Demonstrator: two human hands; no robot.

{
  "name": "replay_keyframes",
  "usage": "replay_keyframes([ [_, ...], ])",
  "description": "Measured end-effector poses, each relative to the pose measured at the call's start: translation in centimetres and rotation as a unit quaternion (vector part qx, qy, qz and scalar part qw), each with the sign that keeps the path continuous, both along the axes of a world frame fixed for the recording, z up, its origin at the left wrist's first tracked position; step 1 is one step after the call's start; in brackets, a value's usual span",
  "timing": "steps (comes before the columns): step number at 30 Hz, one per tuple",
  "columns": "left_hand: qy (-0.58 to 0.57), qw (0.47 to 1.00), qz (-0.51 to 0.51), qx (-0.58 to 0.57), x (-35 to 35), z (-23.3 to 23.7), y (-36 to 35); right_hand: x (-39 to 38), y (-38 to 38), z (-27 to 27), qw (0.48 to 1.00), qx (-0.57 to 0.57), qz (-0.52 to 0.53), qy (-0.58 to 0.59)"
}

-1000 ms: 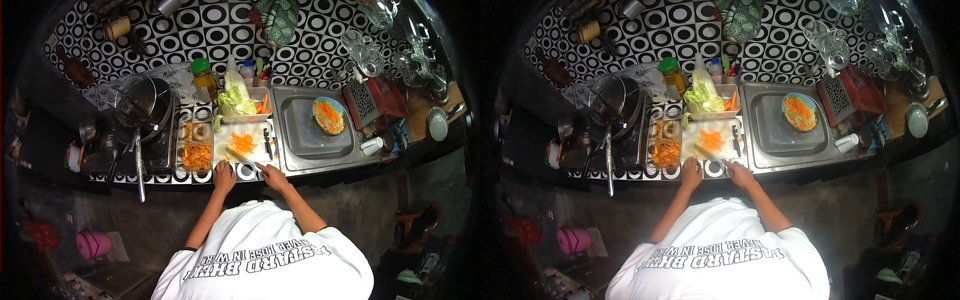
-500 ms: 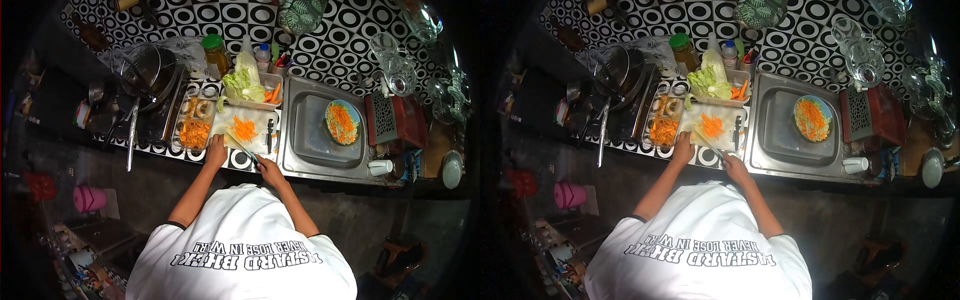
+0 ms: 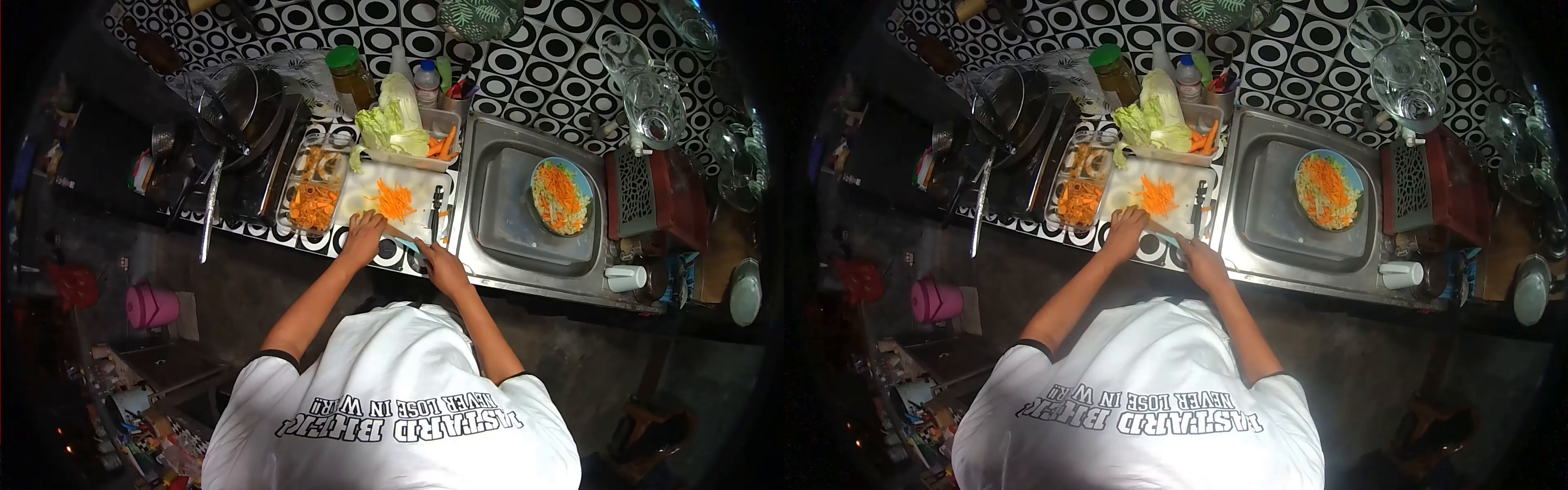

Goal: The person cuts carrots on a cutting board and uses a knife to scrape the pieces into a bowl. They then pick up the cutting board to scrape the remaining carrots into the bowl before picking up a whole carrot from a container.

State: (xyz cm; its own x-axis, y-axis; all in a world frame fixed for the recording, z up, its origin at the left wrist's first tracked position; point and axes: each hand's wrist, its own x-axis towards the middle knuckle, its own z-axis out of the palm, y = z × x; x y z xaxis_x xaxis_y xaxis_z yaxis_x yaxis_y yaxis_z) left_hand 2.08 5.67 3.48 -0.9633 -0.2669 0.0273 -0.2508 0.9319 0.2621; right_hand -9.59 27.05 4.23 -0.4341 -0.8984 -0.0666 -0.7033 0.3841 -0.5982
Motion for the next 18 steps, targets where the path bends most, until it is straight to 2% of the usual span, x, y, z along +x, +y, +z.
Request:
replay_keyframes([
  [4,0.049,0.998,0.03,0.01,0.2,0.7,-0.4,-0.1,0.8,-0.2,0.999,-0.032,-0.011,-0.033],
  [6,0.148,0.977,0.141,0.061,0.9,0.9,-0.8,0.0,1.0,-0.4,0.997,-0.044,-0.013,-0.063],
  [10,0.157,0.961,0.205,0.1,2.3,-0.8,-1.6,0.7,1.5,-0.8,0.994,-0.049,-0.015,-0.102],
  [14,0.108,0.961,0.212,0.143,2.1,-1.0,-1.2,0.8,1.5,-0.9,0.994,-0.039,-0.015,-0.101],
  [18,0.096,0.965,0.207,0.129,1.7,-1.4,-1.6,1.0,1.2,-0.5,0.991,-0.045,-0.031,-0.121],
])
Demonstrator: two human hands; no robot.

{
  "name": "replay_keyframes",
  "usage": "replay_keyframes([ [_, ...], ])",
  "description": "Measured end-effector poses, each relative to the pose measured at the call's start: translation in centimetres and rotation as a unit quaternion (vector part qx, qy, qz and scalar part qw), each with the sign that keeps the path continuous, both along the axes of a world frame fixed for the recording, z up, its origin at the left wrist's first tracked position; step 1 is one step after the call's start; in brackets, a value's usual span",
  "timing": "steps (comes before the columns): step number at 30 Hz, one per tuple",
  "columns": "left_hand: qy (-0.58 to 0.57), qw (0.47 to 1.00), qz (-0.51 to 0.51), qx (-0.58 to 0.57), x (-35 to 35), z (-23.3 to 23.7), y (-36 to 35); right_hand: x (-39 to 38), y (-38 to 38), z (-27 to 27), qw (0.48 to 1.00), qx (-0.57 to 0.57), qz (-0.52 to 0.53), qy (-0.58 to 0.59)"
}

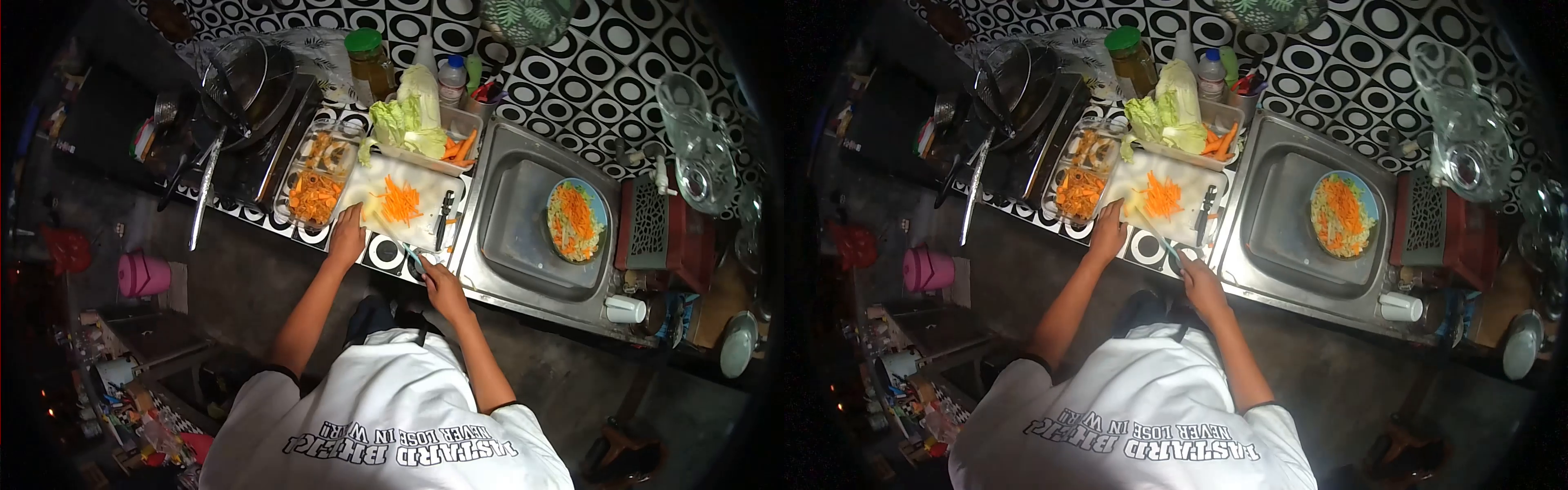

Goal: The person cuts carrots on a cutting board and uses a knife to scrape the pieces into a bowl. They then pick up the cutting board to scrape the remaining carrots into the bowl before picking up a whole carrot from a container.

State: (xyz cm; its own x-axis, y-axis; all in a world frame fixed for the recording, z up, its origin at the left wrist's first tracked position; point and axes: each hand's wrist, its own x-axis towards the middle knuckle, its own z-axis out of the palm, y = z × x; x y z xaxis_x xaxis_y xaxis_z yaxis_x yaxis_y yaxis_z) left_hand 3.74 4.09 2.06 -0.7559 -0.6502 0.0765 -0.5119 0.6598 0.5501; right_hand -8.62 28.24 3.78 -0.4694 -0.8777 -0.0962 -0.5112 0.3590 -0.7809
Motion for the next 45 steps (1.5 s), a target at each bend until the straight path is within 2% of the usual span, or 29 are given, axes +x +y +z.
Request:
replay_keyframes([
  [11,0.018,1.0,0.007,-0.024,-0.2,-1.6,-0.5,0.6,-1.6,0.0,0.995,-0.026,-0.028,-0.092],
  [26,0.101,0.994,0.041,-0.026,0.3,-2.3,0.2,1.2,-3.9,-0.2,0.996,-0.006,-0.04,-0.081],
  [31,0.049,0.997,0.004,-0.059,0.7,-2.3,0.6,1.3,-4.1,0.7,0.995,0.012,-0.037,-0.09],
  [36,0.034,0.997,0.001,-0.066,0.8,-2.5,0.7,2.5,-4.4,0.3,0.998,-0.041,-0.036,-0.02],
  [45,0.006,0.997,-0.001,-0.078,1.1,-3.1,1.0,3.2,-4.9,0.3,1.0,-0.028,-0.005,-0.007],
])
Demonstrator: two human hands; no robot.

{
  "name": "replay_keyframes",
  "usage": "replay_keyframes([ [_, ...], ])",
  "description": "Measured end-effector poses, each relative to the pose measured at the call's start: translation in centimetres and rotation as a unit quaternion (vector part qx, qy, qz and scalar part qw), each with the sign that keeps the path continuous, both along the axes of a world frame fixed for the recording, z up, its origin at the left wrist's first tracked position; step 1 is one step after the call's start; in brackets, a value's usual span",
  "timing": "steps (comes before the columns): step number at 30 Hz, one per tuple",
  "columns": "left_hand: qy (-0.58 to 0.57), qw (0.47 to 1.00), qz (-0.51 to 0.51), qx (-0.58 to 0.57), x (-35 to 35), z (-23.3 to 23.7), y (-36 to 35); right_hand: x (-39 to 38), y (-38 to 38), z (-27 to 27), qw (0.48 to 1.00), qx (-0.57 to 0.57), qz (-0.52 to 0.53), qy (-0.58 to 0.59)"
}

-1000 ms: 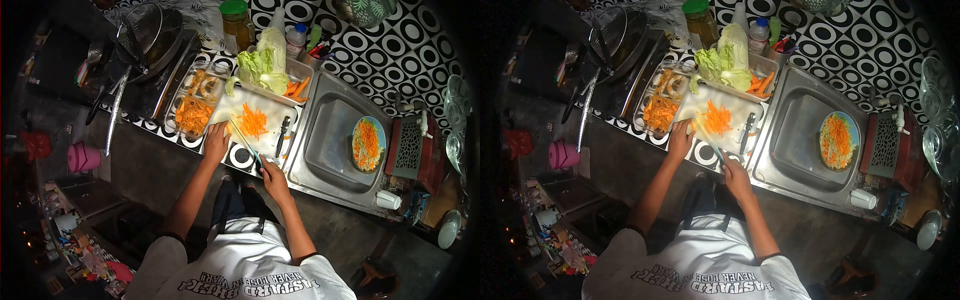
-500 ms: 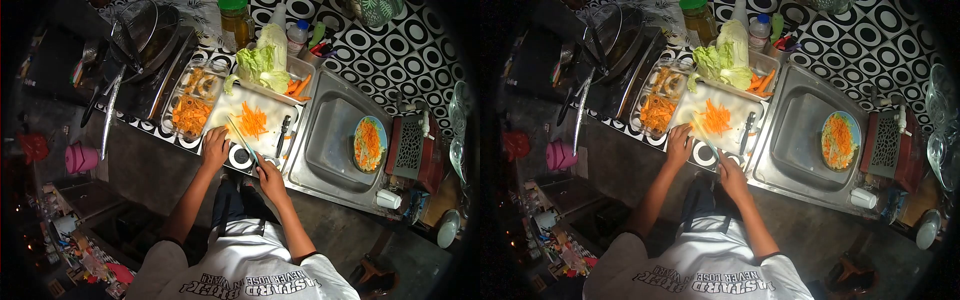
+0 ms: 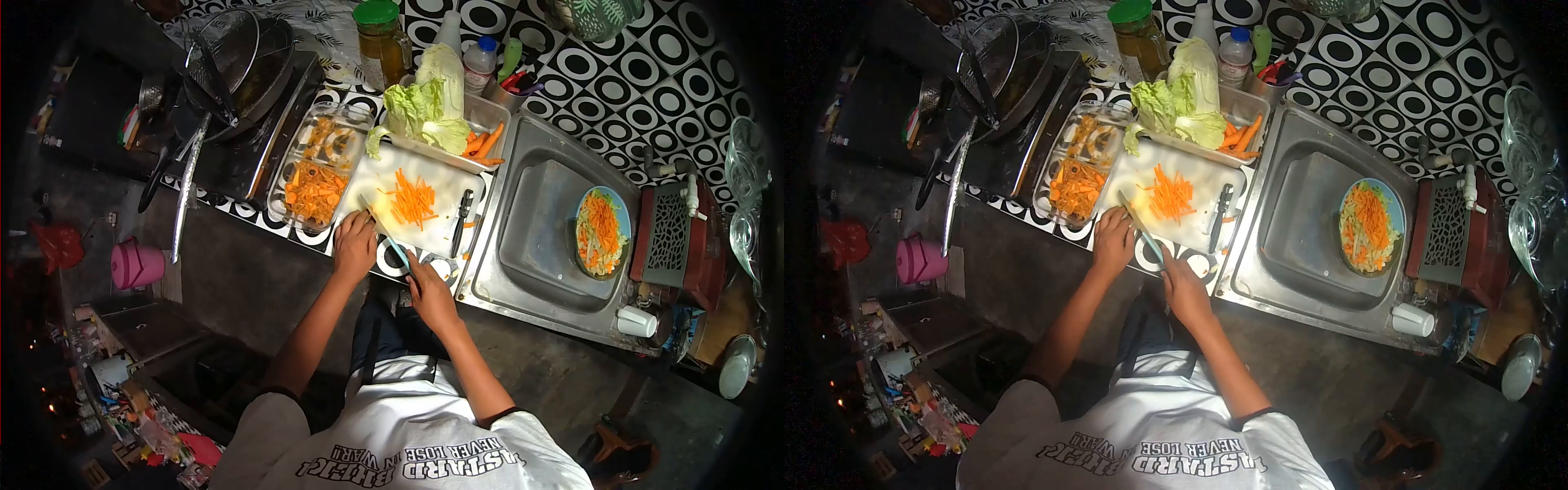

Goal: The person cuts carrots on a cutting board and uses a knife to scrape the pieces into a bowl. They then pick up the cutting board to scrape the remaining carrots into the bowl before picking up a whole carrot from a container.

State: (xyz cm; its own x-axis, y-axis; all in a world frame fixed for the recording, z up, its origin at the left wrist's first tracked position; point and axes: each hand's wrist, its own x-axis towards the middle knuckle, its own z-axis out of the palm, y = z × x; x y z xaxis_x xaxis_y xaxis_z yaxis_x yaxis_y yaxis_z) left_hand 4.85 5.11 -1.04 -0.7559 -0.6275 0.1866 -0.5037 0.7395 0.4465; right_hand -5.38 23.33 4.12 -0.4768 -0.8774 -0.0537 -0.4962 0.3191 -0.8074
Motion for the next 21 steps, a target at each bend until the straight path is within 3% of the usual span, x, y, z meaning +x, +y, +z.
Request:
replay_keyframes([
  [7,0.059,0.998,0.033,0.014,-0.5,0.5,0.9,0.2,-0.1,0.0,1.0,-0.004,-0.008,0.008],
  [12,0.038,0.997,0.061,0.015,-0.8,0.4,1.5,0.4,-0.2,0.3,0.999,0.041,0.003,-0.007],
  [21,0.022,0.997,0.07,0.014,-1.0,0.5,1.9,0.8,-0.3,-0.5,1.0,0.014,0.003,-0.009],
])
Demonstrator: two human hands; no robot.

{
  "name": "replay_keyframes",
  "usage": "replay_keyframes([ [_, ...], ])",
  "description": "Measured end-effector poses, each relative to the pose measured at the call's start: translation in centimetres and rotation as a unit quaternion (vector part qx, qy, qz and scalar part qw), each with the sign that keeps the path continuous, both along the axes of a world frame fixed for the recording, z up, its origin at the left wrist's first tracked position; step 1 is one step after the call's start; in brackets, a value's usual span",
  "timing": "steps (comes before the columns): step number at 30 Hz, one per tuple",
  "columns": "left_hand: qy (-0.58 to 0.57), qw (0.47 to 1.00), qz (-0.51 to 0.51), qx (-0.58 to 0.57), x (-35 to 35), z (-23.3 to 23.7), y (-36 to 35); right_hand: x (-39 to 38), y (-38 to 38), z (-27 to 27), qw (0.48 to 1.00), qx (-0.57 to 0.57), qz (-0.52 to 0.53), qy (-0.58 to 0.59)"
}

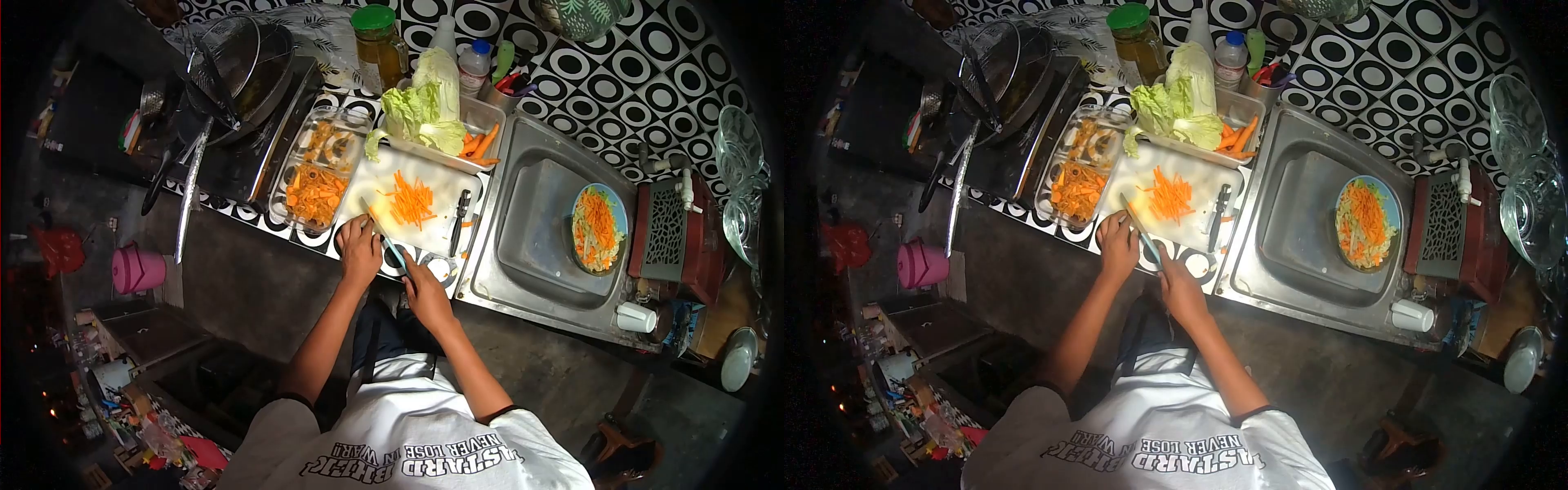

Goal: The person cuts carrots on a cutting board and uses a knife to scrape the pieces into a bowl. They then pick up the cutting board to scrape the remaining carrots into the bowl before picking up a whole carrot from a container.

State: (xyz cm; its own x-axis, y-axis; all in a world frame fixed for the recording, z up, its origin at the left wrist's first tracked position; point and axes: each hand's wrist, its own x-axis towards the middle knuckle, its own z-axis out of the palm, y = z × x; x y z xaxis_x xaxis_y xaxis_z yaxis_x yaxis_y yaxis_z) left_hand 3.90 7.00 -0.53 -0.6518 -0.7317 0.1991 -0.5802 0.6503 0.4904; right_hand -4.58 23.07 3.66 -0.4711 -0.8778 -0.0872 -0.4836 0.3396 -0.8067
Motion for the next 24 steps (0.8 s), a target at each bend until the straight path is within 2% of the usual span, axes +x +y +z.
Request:
replay_keyframes([
  [11,0.005,0.999,0.028,0.025,-0.3,-0.1,0.3,0.4,0.2,-0.4,1.0,0.005,0.006,0.007],
  [13,0.113,0.987,0.074,0.09,-0.6,-1.3,-0.1,0.5,0.2,-0.4,1.0,0.011,0.004,0.005],
  [14,0.113,0.987,0.074,0.09,-0.8,-2.0,-0.5,0.5,0.2,-0.4,1.0,0.013,0.005,0.006],
  [16,0.208,0.922,0.182,0.272,-1.6,-2.4,-1.5,0.4,0.2,-0.3,1.0,0.015,0.007,0.008],
  [17,0.242,0.894,0.205,0.317,-2.0,-2.5,-2.0,0.5,0.2,-0.3,1.0,0.015,0.005,0.003],
  [18,0.242,0.894,0.205,0.317,-2.2,-2.6,-2.6,0.5,0.2,-0.2,1.0,0.014,0.003,-0.002],
  [21,0.274,0.824,0.249,0.429,-2.8,-2.6,-3.6,0.6,0.2,-0.4,1.0,0.011,0.001,-0.004],
  [22,0.274,0.825,0.248,0.428,-2.8,-2.3,-3.9,0.6,0.2,-0.4,1.0,0.011,0.0,-0.004],
  [24,0.185,0.848,0.2,0.454,-2.7,-1.8,-4.6,0.6,0.2,-0.4,1.0,0.013,0.001,-0.004],
])
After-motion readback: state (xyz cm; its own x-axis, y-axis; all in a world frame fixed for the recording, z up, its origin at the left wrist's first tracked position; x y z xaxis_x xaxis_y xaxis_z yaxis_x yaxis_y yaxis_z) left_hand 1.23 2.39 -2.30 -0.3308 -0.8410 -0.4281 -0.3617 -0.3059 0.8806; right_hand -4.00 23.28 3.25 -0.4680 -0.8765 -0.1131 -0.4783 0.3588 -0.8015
